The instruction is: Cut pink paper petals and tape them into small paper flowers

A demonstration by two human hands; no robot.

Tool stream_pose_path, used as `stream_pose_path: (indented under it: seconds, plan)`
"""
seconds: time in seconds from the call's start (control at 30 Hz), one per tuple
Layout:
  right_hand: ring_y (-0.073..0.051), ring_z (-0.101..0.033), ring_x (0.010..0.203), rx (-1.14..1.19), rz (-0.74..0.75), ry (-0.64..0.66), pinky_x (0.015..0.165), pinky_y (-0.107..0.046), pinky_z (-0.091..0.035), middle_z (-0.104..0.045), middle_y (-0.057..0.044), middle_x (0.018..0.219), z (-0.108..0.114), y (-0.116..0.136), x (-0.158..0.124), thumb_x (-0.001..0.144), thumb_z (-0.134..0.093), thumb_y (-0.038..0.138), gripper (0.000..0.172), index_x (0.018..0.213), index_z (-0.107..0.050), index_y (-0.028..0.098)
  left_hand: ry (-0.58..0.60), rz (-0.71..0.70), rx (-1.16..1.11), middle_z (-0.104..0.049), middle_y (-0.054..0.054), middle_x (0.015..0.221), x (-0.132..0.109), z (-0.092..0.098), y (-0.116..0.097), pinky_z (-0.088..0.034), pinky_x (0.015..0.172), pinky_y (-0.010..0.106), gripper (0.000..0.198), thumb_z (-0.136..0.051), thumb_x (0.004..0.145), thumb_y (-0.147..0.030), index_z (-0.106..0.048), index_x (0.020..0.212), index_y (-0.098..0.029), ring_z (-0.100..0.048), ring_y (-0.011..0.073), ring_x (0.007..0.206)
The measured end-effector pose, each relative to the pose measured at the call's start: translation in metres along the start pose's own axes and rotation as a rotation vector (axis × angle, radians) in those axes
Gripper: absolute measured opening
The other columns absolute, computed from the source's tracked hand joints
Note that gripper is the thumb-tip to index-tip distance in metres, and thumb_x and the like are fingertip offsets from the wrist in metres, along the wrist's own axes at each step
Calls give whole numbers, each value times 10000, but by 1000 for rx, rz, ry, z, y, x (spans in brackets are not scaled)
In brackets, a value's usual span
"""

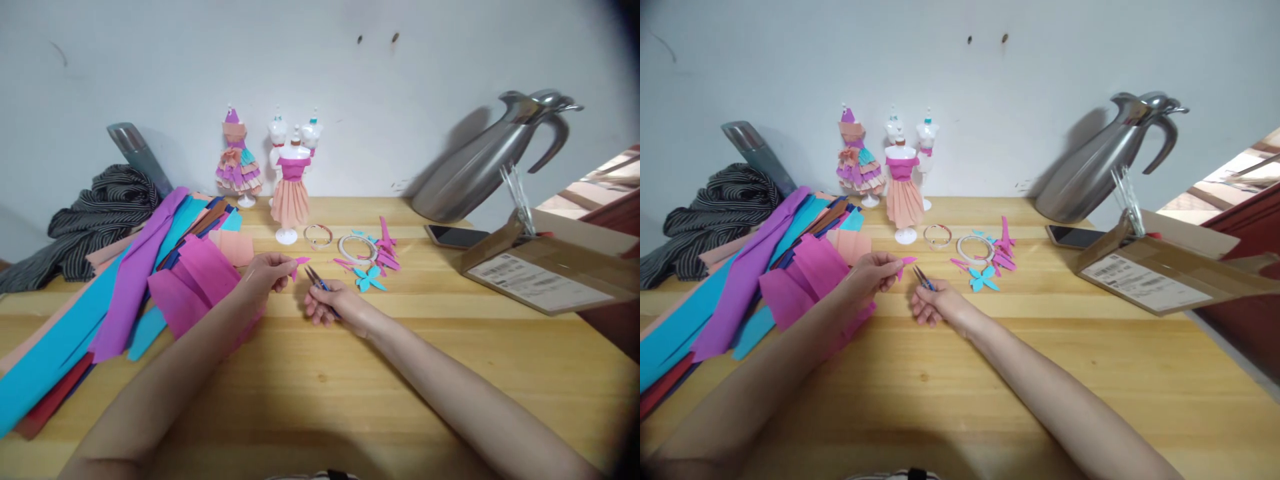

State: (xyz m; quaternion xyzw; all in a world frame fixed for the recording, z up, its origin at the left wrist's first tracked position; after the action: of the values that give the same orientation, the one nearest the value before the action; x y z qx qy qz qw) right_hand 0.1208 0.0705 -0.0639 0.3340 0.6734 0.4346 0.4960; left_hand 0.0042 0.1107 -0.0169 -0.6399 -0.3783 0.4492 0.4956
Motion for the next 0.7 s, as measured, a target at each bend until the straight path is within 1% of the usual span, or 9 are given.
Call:
stream_pose_path:
  seconds: [0.03, 0.07, 0.13, 0.17, 0.2, 0.27, 0.37, 0.57, 0.7]
  plan:
    - [-118, -568, 443, -5, -15, -20, 374, -196, -368, -623, -31, 560, 2, -2, 1, 653, -712, 486, 363, 678, -588, 145, -9, 0, -19, -497, -37, 471, 0, 0, 0, -238, 396, 177, 293, -723, 664, -379, -580, 607, -130, -376, 28, 393]
    - [-112, -564, 443, -10, 23, -80, 379, -191, -371, -622, -30, 551, 7, 2, 0, 653, -720, 469, 351, 679, -584, 146, -17, 4, -36, -500, -35, 474, -1, -1, 1, -234, 393, 178, 296, -729, 656, -378, -577, 605, -130, -377, 29, 393]
    - [-71, -470, 381, 23, 175, -216, 352, -174, -299, -578, 7, 506, 20, 20, -5, 667, -718, 453, 333, 691, -571, 156, -26, 8, -71, -509, -30, 480, -2, -4, 2, -230, 389, 177, 298, -736, 648, -378, -577, 608, -129, -386, 31, 396]
    - [-51, -402, 351, 59, 239, -248, 336, -174, -240, -552, 26, 490, 22, 28, -9, 667, -721, 453, 334, 697, -562, 161, -25, 4, -88, -511, -30, 480, -3, -6, 2, -230, 390, 177, 299, -739, 645, -380, -580, 610, -130, -391, 32, 399]
    - [-36, -340, 335, 98, 276, -237, 330, -179, -185, -530, 40, 486, 20, 34, -12, 659, -732, 452, 342, 704, -556, 163, -22, -7, -104, -509, -32, 476, -4, -9, 2, -234, 393, 176, 298, -738, 647, -384, -585, 614, -130, -392, 33, 401]
    - [-20, -258, 331, 163, 278, -166, 339, -193, -118, -476, 68, 472, 8, 37, -16, 618, -770, 440, 366, 730, -563, 159, -17, -35, -137, -499, -41, 461, -6, -14, 2, -243, 402, 176, 288, -734, 653, -386, -601, 629, -132, -386, 31, 399]
    - [-20, -210, 341, 213, 239, -113, 359, -207, -94, -397, 99, 436, -5, 33, -19, 581, -795, 425, 392, 769, -583, 155, -37, -50, -170, -484, -54, 438, -9, -18, 5, -249, 413, 178, 266, -738, 644, -374, -621, 649, -135, -368, 27, 388]
    - [-26, -235, 372, 155, 344, -239, 372, -225, -116, -384, 84, 464, 12, 38, -20, 609, -778, 431, 357, 640, -544, 163, -53, -43, -181, -500, -52, 438, -9, -18, 7, -256, 412, 183, 269, -757, 625, -374, -642, 654, -132, -379, 31, 384]
    - [-27, -232, 379, 133, 380, -206, 381, -231, -126, -423, 76, 489, 11, 43, -21, 626, -774, 427, 336, 720, -594, 159, -23, -17, -280, -509, -39, 455, -10, -23, 9, -253, 409, 172, 300, -794, 584, -380, -656, 659, -125, -391, 32, 407]
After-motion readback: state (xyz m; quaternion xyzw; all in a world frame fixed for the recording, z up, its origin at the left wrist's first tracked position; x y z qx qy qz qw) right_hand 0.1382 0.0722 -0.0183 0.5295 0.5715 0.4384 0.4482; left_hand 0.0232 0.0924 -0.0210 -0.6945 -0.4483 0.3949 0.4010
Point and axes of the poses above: each hand's wrist, its own x-axis towards the middle knuckle, its own z-axis out of the back of the hand, y = z × x, the point moved 10 cm from there along x, towards the middle knuckle
